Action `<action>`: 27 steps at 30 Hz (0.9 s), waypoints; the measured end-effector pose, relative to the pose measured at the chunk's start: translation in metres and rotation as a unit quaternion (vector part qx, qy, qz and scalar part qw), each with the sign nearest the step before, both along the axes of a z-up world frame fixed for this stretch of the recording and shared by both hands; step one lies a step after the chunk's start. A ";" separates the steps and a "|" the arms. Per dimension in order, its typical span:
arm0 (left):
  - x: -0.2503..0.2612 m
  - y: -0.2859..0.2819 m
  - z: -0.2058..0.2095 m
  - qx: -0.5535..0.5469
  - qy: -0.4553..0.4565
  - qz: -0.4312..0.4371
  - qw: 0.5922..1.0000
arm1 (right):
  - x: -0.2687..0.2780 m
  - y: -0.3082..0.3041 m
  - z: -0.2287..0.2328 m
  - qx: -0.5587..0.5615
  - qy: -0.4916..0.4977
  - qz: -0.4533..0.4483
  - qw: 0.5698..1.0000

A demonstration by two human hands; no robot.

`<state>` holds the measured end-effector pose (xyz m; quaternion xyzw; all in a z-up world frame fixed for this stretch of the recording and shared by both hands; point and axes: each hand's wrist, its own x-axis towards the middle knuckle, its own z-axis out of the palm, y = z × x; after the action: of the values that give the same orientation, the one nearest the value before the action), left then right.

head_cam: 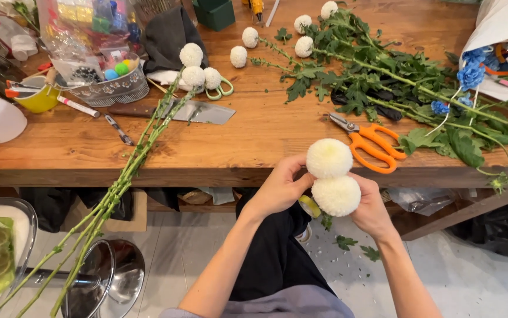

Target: The person arranges white pom-pom flowers on a wooden table. They pick up the flowers, adjust their stems, and place them on the table alongside other floral materials and tools.

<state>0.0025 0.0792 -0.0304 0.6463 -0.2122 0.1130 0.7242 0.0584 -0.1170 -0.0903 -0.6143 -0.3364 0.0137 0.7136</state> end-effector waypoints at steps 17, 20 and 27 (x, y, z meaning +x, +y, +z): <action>-0.008 -0.014 -0.013 0.078 -0.107 0.011 0.991 | 0.005 -0.038 -0.054 0.022 -0.037 0.079 0.996; -0.020 -0.018 0.003 0.083 -0.123 0.023 0.989 | -0.002 -0.040 -0.033 0.007 -0.062 0.071 0.996; -0.021 -0.035 -0.024 0.085 -0.175 0.098 0.976 | -0.002 -0.044 -0.038 0.033 -0.041 0.080 0.995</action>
<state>-0.0189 0.0443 -0.0546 0.6936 -0.2798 0.2762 0.6037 0.0560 -0.1606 -0.1281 -0.5615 -0.4135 0.0340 0.7159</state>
